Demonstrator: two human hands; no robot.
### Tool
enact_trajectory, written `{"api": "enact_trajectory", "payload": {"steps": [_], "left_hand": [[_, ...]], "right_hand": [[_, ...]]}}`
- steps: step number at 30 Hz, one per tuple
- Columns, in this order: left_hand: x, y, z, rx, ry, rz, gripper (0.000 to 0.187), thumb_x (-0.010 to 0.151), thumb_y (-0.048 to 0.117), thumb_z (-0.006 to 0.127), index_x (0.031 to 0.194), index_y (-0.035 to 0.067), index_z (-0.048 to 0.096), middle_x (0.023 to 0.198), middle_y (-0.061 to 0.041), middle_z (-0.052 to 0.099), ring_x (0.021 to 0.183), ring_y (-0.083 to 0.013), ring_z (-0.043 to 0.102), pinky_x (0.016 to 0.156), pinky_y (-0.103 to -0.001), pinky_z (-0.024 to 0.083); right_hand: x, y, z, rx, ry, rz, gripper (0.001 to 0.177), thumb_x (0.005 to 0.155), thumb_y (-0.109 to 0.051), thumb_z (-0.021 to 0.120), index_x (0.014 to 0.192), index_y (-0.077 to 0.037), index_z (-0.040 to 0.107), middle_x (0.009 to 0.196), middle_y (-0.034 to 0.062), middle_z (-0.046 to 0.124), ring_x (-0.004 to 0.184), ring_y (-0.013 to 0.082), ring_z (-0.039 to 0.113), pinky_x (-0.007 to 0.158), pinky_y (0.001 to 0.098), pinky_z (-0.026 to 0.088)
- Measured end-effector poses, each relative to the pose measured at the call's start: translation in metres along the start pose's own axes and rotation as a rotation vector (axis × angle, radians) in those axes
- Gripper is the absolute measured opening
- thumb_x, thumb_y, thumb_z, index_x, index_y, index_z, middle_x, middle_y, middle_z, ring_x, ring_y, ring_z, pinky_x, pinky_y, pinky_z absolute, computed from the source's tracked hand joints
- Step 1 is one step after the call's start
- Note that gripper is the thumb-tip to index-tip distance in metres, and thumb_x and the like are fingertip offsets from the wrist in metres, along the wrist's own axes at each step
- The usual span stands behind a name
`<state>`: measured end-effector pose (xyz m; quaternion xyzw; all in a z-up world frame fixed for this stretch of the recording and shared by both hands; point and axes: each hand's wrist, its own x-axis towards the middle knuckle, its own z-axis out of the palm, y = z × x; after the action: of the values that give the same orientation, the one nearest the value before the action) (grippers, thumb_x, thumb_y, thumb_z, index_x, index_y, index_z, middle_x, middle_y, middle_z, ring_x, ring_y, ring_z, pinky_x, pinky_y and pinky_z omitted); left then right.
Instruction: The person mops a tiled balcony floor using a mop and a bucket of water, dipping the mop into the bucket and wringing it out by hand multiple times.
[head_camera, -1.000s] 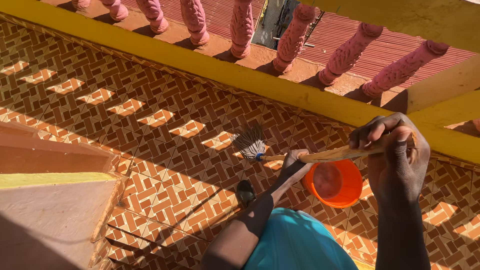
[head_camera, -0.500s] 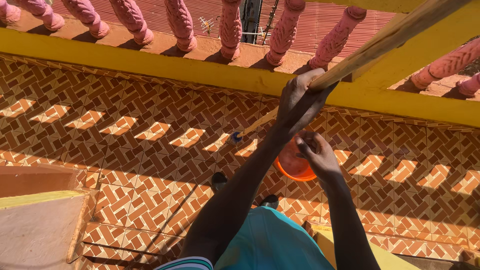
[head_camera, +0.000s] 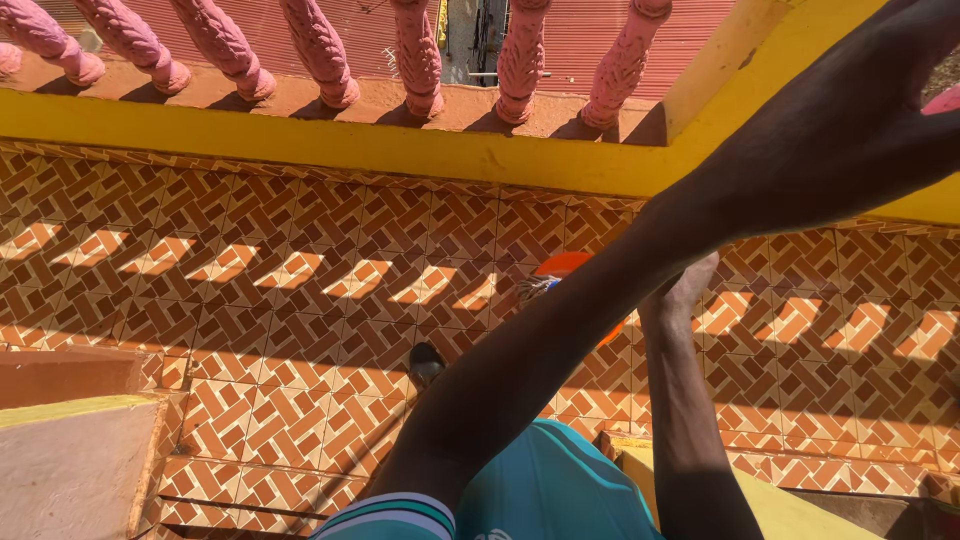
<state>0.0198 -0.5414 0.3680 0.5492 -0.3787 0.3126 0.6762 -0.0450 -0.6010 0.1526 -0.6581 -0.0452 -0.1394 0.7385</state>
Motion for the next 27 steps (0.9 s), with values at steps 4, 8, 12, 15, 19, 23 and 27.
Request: {"api": "enact_trajectory", "payload": {"steps": [4,8,12,15,19,23,27], "left_hand": [[-0.076,-0.02,-0.042,-0.067,0.021,-0.552,0.077,0.101,0.073,0.047,0.124,0.003,0.07,0.105,-0.007,0.073,0.094,-0.017,0.073,0.092,-0.036,0.059],[-0.18,-0.04,-0.074,-0.147,0.282,-1.103,0.071,0.103,0.062,0.044,0.098,-0.003,0.073,0.086,-0.005,0.068,0.08,-0.0104,0.064,0.076,-0.028,0.055],[-0.306,-0.076,-0.079,0.024,0.348,-1.552,0.064,0.106,0.056,0.037,0.094,0.004,0.072,0.079,-0.004,0.066,0.065,-0.0102,0.06,0.063,-0.029,0.052],[-0.39,-0.115,-0.082,0.104,0.241,-1.705,0.061,0.108,0.052,0.038,0.09,0.005,0.072,0.075,-0.001,0.069,0.058,-0.0087,0.06,0.055,-0.029,0.047],[-0.47,-0.144,-0.102,0.191,0.236,-1.827,0.06,0.108,0.052,0.04,0.089,0.006,0.075,0.073,-0.002,0.07,0.056,-0.01,0.059,0.053,-0.029,0.047],[-0.496,-0.141,-0.133,0.225,0.333,-1.814,0.058,0.107,0.05,0.042,0.09,0.005,0.074,0.075,-0.002,0.071,0.057,-0.0105,0.059,0.054,-0.029,0.048],[-0.482,-0.132,-0.151,0.286,0.367,-1.791,0.058,0.107,0.051,0.041,0.092,0.006,0.074,0.076,-0.001,0.069,0.059,-0.01,0.06,0.058,-0.029,0.049]], "right_hand": [[0.006,-0.056,-0.04,-0.049,0.183,-0.065,0.056,0.117,-0.05,0.051,0.08,-0.008,0.046,0.069,0.0017,0.04,0.064,0.0139,0.048,0.073,0.0349,0.054],[0.002,-0.105,-0.056,-0.002,0.184,-0.173,0.055,0.119,-0.048,0.05,0.082,-0.007,0.041,0.068,0.0024,0.036,0.062,0.0131,0.042,0.075,0.0339,0.052],[0.002,-0.112,-0.065,0.042,0.226,-0.189,0.061,0.121,-0.049,0.054,0.078,-0.008,0.04,0.063,0.0026,0.035,0.059,0.0143,0.045,0.074,0.0336,0.053],[0.004,-0.082,-0.061,0.022,0.283,-0.197,0.057,0.119,-0.049,0.054,0.081,-0.008,0.044,0.064,0.0029,0.039,0.06,0.0148,0.05,0.08,0.0361,0.06],[-0.003,-0.009,-0.061,0.068,0.453,-0.115,0.055,0.112,-0.047,0.06,0.074,-0.011,0.045,0.064,0.0017,0.04,0.061,0.0139,0.047,0.071,0.0353,0.05],[-0.03,0.094,-0.088,-0.066,0.418,0.15,0.05,0.106,-0.051,0.063,0.087,-0.005,0.072,0.081,0.0048,0.062,0.091,0.0159,0.061,0.089,0.035,0.052],[-0.078,0.186,-0.099,0.041,0.491,0.581,0.049,0.103,-0.056,0.062,0.11,-0.007,0.064,0.113,0.0074,0.059,0.099,0.017,0.054,0.084,0.0358,0.046]]}}
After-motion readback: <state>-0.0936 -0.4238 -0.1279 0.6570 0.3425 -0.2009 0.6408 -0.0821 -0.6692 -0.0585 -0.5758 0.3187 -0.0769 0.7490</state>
